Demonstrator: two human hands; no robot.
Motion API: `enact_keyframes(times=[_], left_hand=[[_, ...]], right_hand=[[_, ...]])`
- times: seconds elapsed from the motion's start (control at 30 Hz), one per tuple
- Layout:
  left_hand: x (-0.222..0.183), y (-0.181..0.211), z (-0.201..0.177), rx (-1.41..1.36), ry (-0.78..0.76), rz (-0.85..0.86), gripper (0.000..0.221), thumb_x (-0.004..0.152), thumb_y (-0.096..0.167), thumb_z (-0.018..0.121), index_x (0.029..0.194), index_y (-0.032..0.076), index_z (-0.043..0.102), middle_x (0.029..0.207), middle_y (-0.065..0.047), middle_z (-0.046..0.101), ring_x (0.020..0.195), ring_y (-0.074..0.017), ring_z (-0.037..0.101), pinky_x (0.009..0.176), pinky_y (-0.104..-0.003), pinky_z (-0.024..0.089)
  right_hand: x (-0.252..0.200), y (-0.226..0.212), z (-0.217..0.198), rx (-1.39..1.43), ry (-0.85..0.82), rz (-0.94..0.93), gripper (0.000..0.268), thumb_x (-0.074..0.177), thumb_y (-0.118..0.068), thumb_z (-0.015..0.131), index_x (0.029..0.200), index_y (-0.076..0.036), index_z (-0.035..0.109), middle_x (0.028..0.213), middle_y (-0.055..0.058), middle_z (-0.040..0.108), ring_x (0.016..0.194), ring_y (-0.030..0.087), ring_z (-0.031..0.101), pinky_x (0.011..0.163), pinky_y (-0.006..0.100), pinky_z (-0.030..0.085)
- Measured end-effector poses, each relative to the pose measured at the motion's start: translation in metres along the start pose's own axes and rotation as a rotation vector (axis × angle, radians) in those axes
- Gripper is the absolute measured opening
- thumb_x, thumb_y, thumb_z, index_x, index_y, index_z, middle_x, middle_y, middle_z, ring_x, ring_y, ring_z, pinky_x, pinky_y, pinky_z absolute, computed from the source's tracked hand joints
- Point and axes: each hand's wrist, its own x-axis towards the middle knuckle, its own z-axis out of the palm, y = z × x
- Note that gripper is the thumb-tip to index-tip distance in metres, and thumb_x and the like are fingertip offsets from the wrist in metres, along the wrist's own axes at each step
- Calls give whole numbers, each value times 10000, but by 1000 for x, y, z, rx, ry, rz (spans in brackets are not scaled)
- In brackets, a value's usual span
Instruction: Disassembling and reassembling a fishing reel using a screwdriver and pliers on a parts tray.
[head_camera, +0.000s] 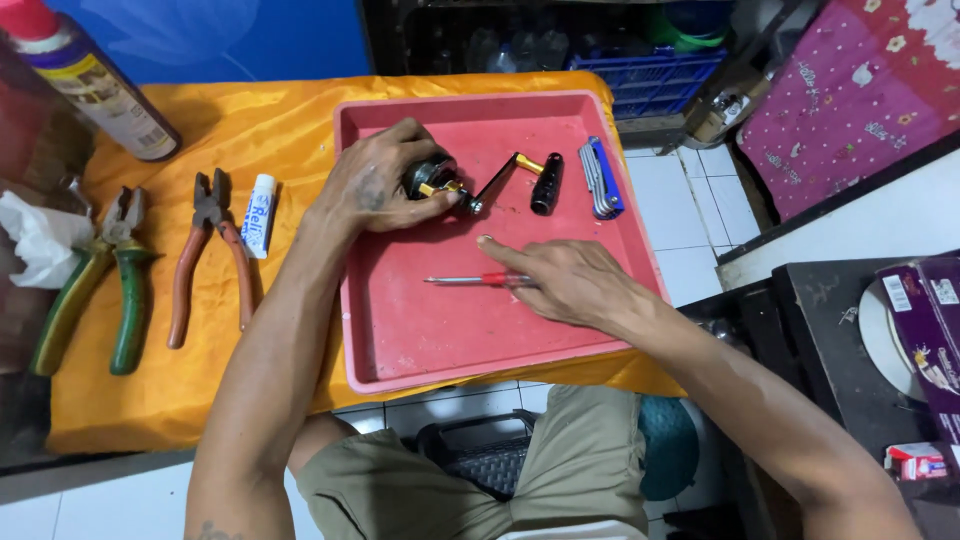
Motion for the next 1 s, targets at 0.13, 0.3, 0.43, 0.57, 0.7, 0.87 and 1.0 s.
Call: enact_keyframes(times=[0.13,0.3,0.43,0.57,0.7,0.87,1.0], left_hand=[[5,-27,11,-55,7,-21,490,767,626,708,1117,283,705,1183,16,591,1033,-357,674,847,-519,575],[6,-48,12,-277,20,-121,462,828,534,658,1158,215,709,1210,-56,592,1158,-371,620,943,-520,528],[4,-38,5,-337,13,-130,498,820,530,632,1178,196,723,1241,-91,595,1185,-394,607,976,-524,500],[1,-25,-3,-377,-23,-132,499,830,467,590,1214,169,705,1285,-124,567,1229,-411,571,1039,-541,479],[1,-10,-14,-391,-7,-96,523,828,412,539,1216,101,701,1282,-186,573,1212,-472,566,1028,-591,476],[4,-21,-8,-385,-28,-77,543,837,413,516,1229,83,696,1271,-186,562,1206,-460,570,1018,-581,493],[3,-28,-4,-360,-16,-59,523,850,408,526,1246,108,688,1292,-152,573,1223,-434,572,1043,-565,476]], right_hand=[[14,8,-1,-15,-89,56,513,961,-412,565,1455,-278,538,937,140,723,919,436,710,807,607,561],[-1,17,-15,-61,-146,158,497,934,-508,565,1421,-410,559,981,15,756,977,335,731,825,530,577],[-22,26,-30,-139,-150,191,443,919,-485,577,1355,-412,605,965,6,769,969,325,739,828,520,580],[-40,31,-35,-197,-171,266,377,928,-524,546,1259,-368,635,926,-2,745,923,305,747,799,502,595],[-51,46,-36,-274,-157,291,366,912,-543,583,1215,-344,633,873,-26,706,917,261,740,798,471,599],[-54,48,-25,-275,16,125,431,911,-604,585,1211,-302,662,755,-18,647,834,239,714,760,423,583],[-53,42,-11,-251,97,-4,413,903,-619,608,1183,-320,659,777,-48,639,811,189,700,754,362,585]])
